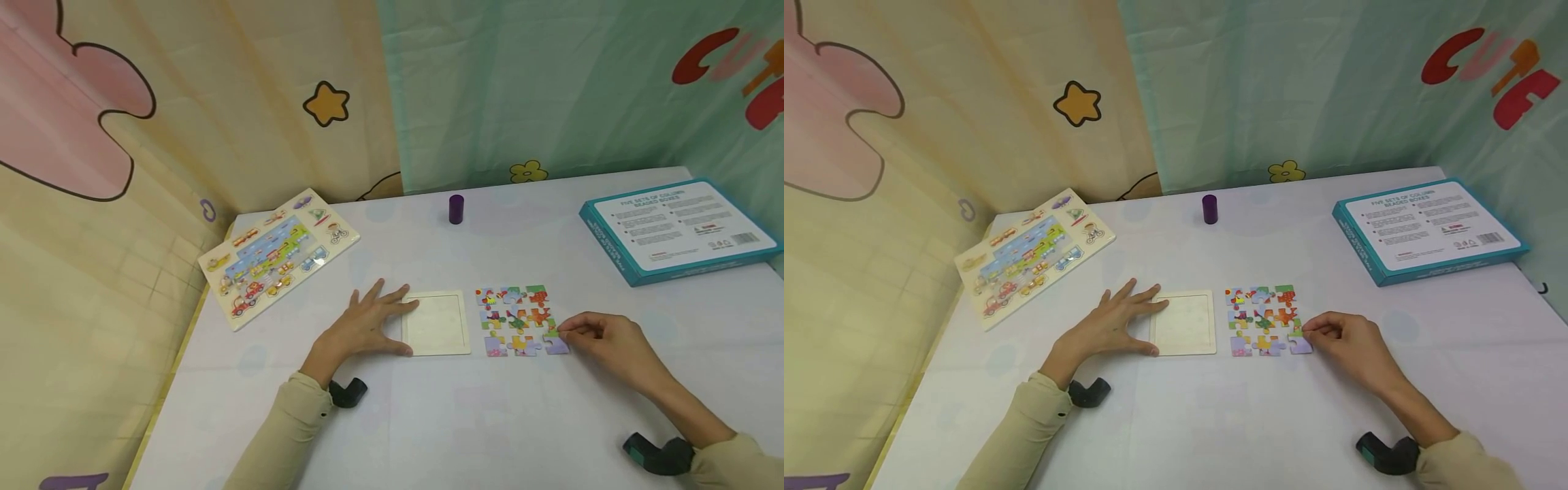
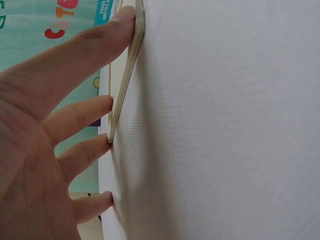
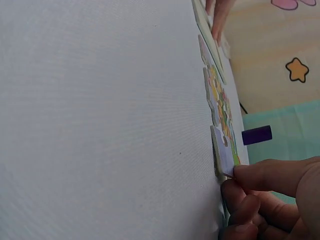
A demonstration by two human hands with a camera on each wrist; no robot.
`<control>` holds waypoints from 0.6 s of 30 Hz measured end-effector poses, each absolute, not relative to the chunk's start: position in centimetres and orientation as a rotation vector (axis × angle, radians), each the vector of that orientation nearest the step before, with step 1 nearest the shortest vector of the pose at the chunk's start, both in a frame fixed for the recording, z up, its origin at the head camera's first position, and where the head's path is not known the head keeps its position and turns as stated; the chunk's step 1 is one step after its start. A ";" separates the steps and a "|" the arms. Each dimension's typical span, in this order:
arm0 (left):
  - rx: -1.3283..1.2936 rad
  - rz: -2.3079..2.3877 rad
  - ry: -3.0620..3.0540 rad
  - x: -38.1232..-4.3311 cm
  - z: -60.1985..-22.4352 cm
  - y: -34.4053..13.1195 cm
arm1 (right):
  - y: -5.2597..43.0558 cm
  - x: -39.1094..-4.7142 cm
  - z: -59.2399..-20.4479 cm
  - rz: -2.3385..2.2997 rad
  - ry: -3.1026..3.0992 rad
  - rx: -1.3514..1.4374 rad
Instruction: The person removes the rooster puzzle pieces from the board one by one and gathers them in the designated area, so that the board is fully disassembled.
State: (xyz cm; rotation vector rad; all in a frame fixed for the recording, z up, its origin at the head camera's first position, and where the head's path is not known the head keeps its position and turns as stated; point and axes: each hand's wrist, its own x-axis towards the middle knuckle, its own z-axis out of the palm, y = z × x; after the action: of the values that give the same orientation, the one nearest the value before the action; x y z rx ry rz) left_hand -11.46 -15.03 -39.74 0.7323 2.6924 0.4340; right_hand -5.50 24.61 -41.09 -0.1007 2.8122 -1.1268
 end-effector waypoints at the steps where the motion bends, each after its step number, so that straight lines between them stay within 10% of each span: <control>1: 0.729 0.436 2.691 -11.5 -39.8 -15.0 | 24.6 -5.5 -41.1 -1.123 2.814 -0.104; 18: 0.736 0.428 2.688 -11.5 -39.9 -15.0 | 24.5 -5.7 -41.2 -1.073 2.861 -0.145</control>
State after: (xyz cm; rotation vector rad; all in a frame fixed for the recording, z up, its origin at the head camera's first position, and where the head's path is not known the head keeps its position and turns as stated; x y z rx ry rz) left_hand -11.49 -15.02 -39.88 0.7361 2.6879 0.4276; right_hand -5.69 24.48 -41.21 -0.1451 2.8611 -1.0726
